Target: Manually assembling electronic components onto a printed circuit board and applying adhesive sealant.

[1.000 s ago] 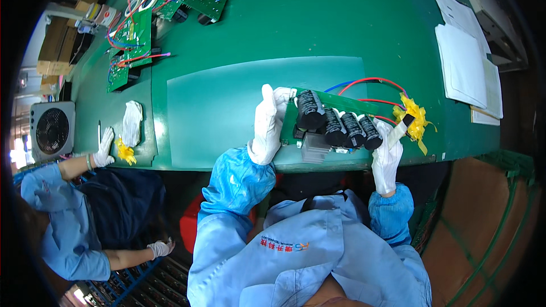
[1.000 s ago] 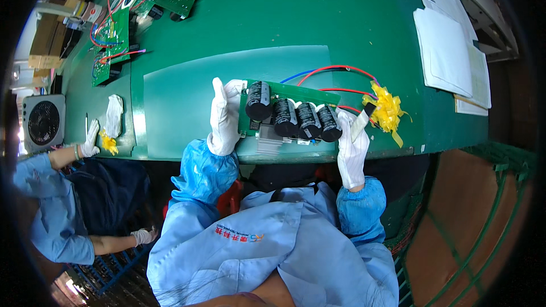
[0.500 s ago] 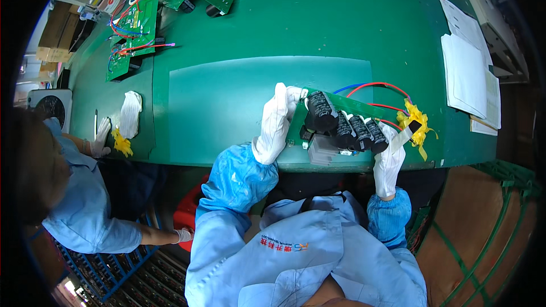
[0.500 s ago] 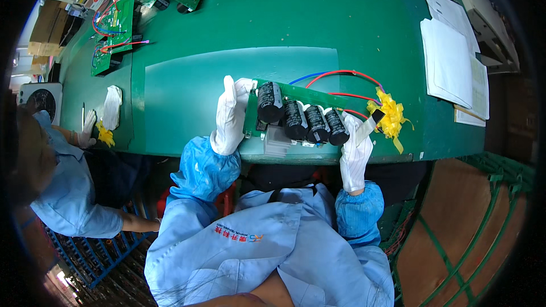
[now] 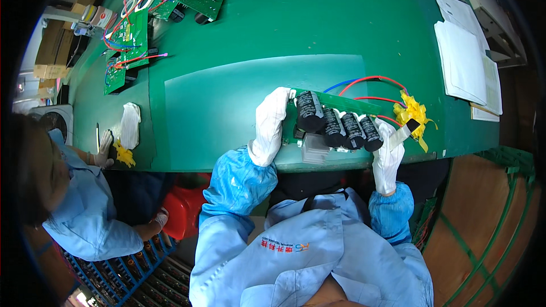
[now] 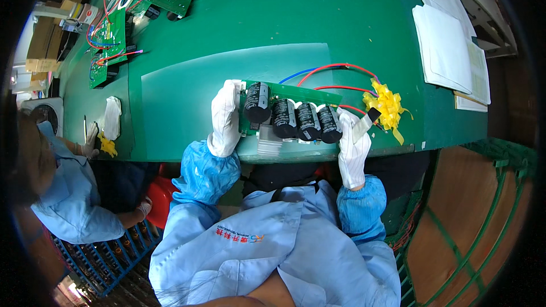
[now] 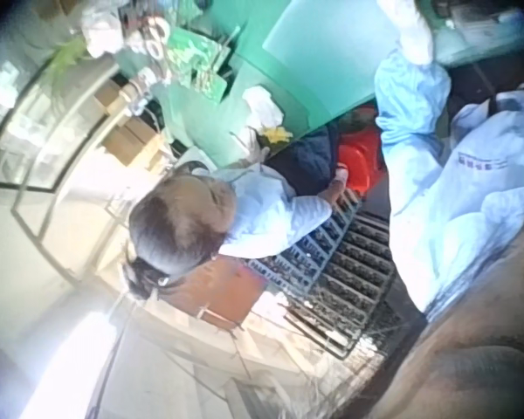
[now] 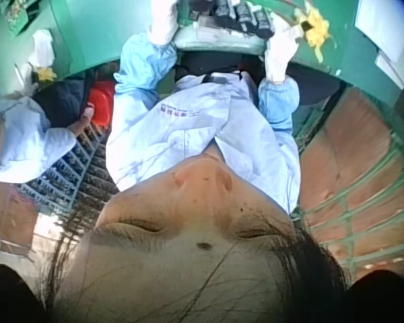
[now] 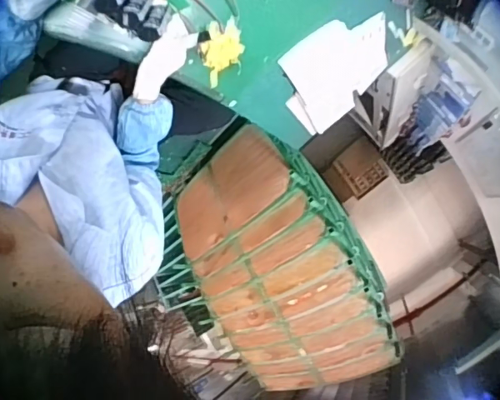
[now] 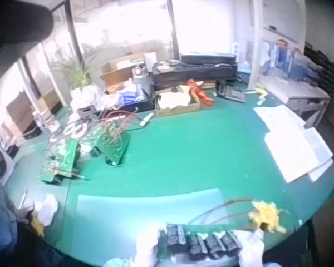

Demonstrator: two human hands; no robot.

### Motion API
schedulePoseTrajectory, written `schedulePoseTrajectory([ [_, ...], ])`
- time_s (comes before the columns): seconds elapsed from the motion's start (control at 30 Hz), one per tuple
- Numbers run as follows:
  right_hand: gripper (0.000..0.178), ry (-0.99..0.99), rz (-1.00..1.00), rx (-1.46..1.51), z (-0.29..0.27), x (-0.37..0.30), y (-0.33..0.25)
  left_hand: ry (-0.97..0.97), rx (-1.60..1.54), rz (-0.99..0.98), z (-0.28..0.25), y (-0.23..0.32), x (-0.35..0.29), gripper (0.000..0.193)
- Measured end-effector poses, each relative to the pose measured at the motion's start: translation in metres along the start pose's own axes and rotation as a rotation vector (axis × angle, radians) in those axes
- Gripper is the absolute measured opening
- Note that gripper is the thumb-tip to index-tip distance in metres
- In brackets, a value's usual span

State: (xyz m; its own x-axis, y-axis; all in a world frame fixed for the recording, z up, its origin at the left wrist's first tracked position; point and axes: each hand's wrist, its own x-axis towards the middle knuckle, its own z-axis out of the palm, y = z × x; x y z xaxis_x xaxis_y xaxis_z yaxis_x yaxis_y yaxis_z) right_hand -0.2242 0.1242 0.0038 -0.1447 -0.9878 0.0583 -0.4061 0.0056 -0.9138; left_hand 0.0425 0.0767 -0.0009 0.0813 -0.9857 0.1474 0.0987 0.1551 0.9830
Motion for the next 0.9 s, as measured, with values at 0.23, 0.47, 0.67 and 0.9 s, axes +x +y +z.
schedulePoseTrajectory([
  [0.23,0.024,0.042,0.039,0.155,0.004,-0.001,0.004,0.048,-0.052,-0.083,0.001,-0.004,-0.002,0.035],
  [0.47,0.042,0.008,-0.566,-0.346,-0.003,0.005,0.019,0.072,-0.143,-0.170,0.002,-0.008,-0.001,0.037],
  [0.67,0.051,-0.049,-0.499,-0.384,-0.006,-0.001,0.028,0.077,-0.226,-0.139,-0.002,-0.022,-0.002,0.038],
  [0.9,0.056,0.056,-0.698,-0.591,-0.006,0.001,0.024,0.080,-0.234,-0.154,0.006,-0.005,0.001,0.032],
])
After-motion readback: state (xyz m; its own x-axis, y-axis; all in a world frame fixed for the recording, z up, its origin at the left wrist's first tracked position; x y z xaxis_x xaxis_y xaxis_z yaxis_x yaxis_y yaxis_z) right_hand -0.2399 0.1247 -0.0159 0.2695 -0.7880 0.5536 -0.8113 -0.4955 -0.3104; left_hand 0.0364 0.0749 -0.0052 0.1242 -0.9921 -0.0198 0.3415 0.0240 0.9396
